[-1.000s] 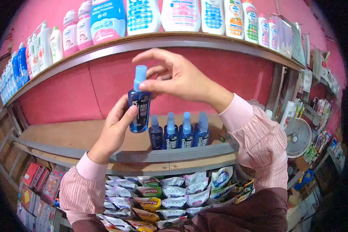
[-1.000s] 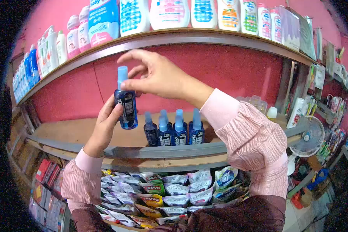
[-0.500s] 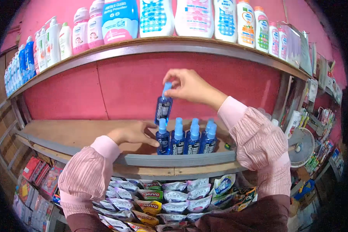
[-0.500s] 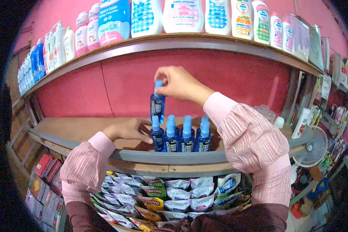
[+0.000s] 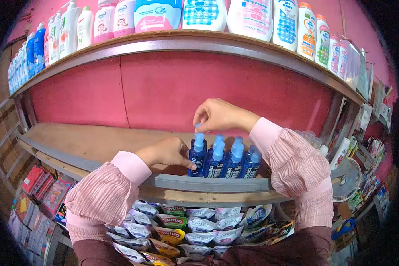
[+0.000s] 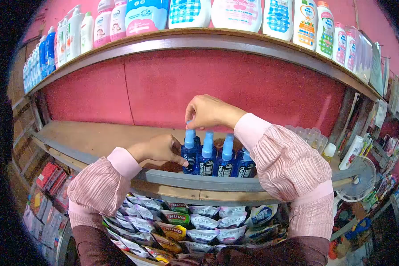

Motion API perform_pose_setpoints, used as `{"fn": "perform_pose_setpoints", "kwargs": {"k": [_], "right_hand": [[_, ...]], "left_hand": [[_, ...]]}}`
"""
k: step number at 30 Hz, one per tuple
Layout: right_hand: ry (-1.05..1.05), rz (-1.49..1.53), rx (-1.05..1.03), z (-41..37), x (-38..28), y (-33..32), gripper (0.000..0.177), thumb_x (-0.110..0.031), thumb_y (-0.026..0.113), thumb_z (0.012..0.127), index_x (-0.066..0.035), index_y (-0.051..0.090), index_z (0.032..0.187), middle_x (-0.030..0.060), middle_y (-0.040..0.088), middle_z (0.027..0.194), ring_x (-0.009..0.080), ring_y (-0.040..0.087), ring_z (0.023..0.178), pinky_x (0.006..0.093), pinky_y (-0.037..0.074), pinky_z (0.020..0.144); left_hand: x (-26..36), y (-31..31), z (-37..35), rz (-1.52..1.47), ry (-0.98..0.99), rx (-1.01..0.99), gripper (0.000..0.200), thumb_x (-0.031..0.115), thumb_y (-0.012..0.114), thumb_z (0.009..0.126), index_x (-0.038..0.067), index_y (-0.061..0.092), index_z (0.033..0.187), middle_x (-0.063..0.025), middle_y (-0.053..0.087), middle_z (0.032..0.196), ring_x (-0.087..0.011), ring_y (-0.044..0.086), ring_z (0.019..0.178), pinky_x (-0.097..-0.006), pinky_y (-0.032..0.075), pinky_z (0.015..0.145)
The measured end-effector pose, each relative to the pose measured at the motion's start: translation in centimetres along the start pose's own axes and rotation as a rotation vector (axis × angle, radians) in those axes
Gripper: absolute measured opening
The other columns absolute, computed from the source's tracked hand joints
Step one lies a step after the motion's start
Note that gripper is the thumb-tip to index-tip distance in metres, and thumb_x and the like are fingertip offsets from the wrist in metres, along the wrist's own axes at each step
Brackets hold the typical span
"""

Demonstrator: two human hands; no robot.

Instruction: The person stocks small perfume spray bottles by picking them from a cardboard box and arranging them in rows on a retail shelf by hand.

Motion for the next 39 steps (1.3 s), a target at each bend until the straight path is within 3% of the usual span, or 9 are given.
{"fn": "perform_pose_setpoints", "kwargs": {"k": [8,15,18,21,29,36,39], "right_hand": [[0.008,0.172,-0.106,0.1,0.2,0.6,0.026,-0.015,0.068,0.073,0.002,0.067,0.093,0.0110,0.069,0.078,0.0125,0.064,0.065,0.0264,0.051,0.062],[-0.004,0.169,-0.127,0.0,0.1,0.7,0.025,-0.013,0.067,0.076,0.004,0.066,0.095,0.0116,0.069,0.080,0.0128,0.066,0.068,0.0261,0.053,0.064],[0.019,0.158,-0.100,-0.2,0.2,0.5,0.020,-0.013,0.067,0.076,-0.001,0.068,0.092,0.0095,0.069,0.079,0.0146,0.067,0.065,0.0283,0.053,0.061],[0.021,0.178,-0.122,-0.5,-0.1,0.4,0.027,-0.013,0.067,0.077,0.004,0.065,0.098,0.0120,0.069,0.080,0.0141,0.066,0.069,0.0266,0.053,0.065],[-0.030,0.103,-0.165,-0.4,-0.5,0.2,0.033,-0.013,0.070,0.077,0.002,0.064,0.105,0.0132,0.069,0.090,0.0156,0.066,0.080,0.0291,0.052,0.072],[-0.127,0.130,0.084,-3.6,-1.7,-4.3,0.033,-0.011,0.070,0.078,-0.001,0.064,0.108,0.0125,0.068,0.099,0.0175,0.064,0.090,0.0309,0.050,0.081],[-0.176,0.065,0.317,-7.9,-3.3,-6.6,0.030,-0.014,0.070,0.077,-0.004,0.066,0.105,0.0119,0.068,0.099,0.0186,0.065,0.090,0.0321,0.050,0.081]], "left_hand": [[0.4,0.1,-0.1,0.010,0.004,-0.031,0.036,0.032,0.078,0.070,0.001,0.070,0.088,-0.0115,0.069,0.078,-0.0164,0.063,0.068,-0.0298,0.048,0.068],[0.1,0.2,0.0,-0.052,0.023,-0.009,0.038,0.035,0.080,0.066,0.001,0.070,0.081,-0.0109,0.068,0.075,-0.0184,0.063,0.068,-0.0309,0.048,0.067],[-0.2,0.2,0.1,-0.031,0.021,0.000,0.039,0.035,0.079,0.066,0.001,0.070,0.081,-0.0113,0.068,0.075,-0.0192,0.063,0.069,-0.0313,0.047,0.067],[0.0,0.1,-0.2,-0.001,-0.002,-0.002,0.039,0.037,0.079,0.066,0.002,0.070,0.081,-0.0114,0.068,0.075,-0.0198,0.063,0.069,-0.0317,0.047,0.068],[0.0,0.0,-0.3,0.096,-0.047,-0.027,0.041,0.040,0.079,0.064,0.004,0.071,0.081,-0.0120,0.068,0.076,-0.0231,0.064,0.072,-0.0337,0.048,0.070],[0.4,-0.1,-0.3,0.208,0.008,-0.084,0.042,0.038,0.079,0.066,0.002,0.070,0.084,-0.0136,0.069,0.078,-0.0238,0.064,0.070,-0.0340,0.049,0.067],[3.8,-4.7,-3.2,0.469,-0.013,0.221,0.036,0.041,0.077,0.064,0.007,0.070,0.074,-0.0128,0.067,0.073,-0.0287,0.065,0.072,-0.0386,0.049,0.065]]}}
Point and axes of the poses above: each hand's wrist, its own z-axis towards the middle knuckle, its own y-axis out of the palm, x = y × z, the point moved 8 cm from there along z, towards the middle knuckle
